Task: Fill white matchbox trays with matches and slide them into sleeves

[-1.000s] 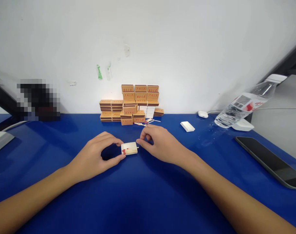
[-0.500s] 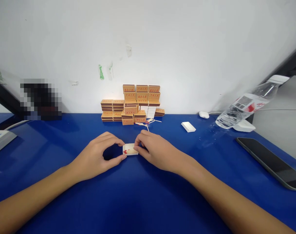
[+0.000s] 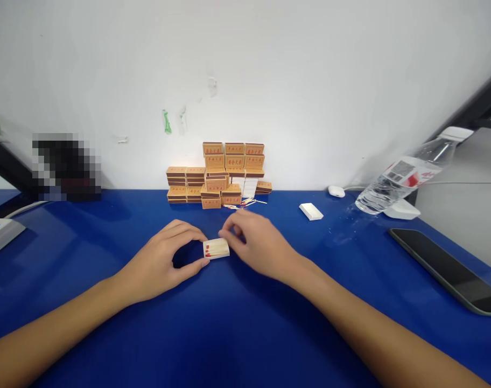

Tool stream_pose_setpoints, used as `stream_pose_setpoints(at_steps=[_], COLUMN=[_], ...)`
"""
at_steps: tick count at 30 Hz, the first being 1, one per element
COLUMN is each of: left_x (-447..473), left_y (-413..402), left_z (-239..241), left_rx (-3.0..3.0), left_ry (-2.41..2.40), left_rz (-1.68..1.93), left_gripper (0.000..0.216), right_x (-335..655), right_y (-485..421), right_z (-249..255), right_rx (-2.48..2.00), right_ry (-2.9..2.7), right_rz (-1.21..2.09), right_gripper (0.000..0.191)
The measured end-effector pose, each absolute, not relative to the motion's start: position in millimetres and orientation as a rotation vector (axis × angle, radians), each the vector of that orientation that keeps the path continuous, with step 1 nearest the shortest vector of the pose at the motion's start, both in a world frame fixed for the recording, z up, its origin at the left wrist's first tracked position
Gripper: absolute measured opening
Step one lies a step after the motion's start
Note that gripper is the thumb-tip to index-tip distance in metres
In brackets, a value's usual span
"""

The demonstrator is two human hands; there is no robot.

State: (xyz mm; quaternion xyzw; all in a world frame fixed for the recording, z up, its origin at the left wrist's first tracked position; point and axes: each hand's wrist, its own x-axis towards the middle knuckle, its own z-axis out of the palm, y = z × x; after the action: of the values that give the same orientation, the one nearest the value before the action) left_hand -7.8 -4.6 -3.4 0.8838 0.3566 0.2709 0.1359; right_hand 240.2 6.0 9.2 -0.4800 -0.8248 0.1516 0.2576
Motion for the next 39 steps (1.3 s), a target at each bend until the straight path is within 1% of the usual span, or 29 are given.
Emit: stream_pose_setpoints(at_steps=[3, 6, 10, 15, 20, 22, 24, 26, 34, 36, 39], left_x=[-8, -8, -9, -10, -9, -9, -9, -9, -9, -9, -9], left_y=[-5, -6, -7, -7, -6, -6, -7, -7, -5, -5, -5], left_z=[-3, -2, -1, -3, -3, -3, -3, -3, -5, -4, -4], left_rx=[2.542, 2.540, 2.543, 2.534, 2.519, 2.518, 2.517, 2.519, 2.525, 2.529, 2.528], left_ry=[1.018, 1.007, 1.012, 1.048, 1.042, 1.037, 1.035, 1.036, 1.039, 1.036, 1.031], left_rz=[0.810, 0.848, 0.890, 0.890, 0.911, 0.908, 0.910, 0.917, 0.905, 0.905, 0.894], left_gripper=[0.021, 0.021, 0.021, 0.022, 0.022, 0.021, 0.021, 0.021, 0.021, 0.021, 0.021], right_x=[251, 260, 267, 271, 262, 256, 251, 247, 248, 251, 255], right_y=[29, 47, 53, 52, 60, 64, 69, 72, 71, 68, 62], right_z=[7, 3, 4, 12, 10, 8, 7, 9, 14, 14, 16], right_rx=[-1.590, -1.826, -1.953, -1.818, -1.619, -1.630, -1.666, -1.712, -1.721, -1.702, -1.660], right_ry=[-2.050, -2.030, -2.092, -2.171, -2.298, -2.298, -2.279, -2.283, -2.343, -2.382, -2.458], right_rz=[0.274, 0.304, 0.342, 0.200, 0.195, 0.149, 0.104, 0.083, 0.152, 0.188, 0.279], right_gripper=[0.015, 0.020, 0.021, 0.014, 0.012, 0.016, 0.025, 0.028, 0.010, 0.009, 0.014])
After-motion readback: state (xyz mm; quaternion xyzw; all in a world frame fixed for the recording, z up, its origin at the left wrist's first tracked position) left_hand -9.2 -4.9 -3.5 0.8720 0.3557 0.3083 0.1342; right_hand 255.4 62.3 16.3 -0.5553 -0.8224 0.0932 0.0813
